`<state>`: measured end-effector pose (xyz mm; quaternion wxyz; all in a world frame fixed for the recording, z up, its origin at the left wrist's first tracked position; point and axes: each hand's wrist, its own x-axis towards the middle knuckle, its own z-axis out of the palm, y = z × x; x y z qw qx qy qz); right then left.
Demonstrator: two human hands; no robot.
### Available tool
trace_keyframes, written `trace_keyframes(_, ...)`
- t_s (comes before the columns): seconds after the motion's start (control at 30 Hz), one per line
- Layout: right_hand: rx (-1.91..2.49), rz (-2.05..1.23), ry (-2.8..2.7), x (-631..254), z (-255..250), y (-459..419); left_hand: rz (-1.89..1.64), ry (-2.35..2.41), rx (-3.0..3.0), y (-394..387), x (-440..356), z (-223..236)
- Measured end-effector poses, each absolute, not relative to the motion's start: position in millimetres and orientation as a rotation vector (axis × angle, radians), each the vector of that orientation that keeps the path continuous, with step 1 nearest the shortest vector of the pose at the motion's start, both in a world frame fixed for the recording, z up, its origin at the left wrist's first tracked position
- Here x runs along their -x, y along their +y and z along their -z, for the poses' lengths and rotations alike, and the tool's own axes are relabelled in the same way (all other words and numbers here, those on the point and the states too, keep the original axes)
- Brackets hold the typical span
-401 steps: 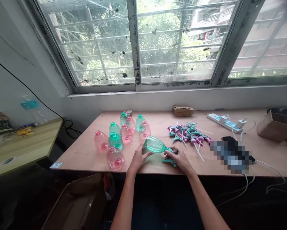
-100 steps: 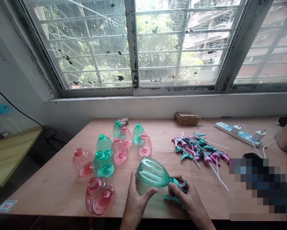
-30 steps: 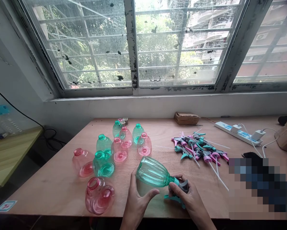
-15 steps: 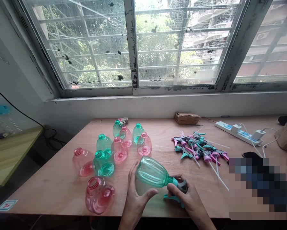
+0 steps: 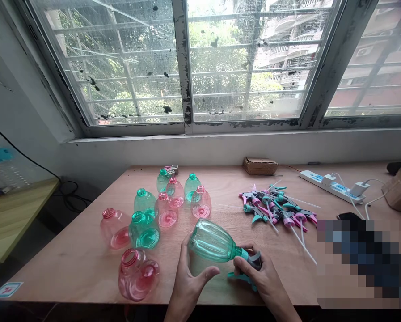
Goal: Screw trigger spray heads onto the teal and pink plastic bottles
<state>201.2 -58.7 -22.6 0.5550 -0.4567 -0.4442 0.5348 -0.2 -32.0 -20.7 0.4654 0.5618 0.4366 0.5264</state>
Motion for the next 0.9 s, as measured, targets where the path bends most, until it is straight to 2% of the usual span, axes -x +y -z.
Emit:
trace_keyframes(0.6,1.061,-1.293,-1.087,-199.5,21.7,-60.6,-1.337,1.084,-1.277,-30.9,-0.2,21.6)
trace_keyframes(0.9,1.025,-1.264,-0.971,-203.0,27.6,-58.0,-1.262,1.117,-1.445,-35.2,-3.6,15.7)
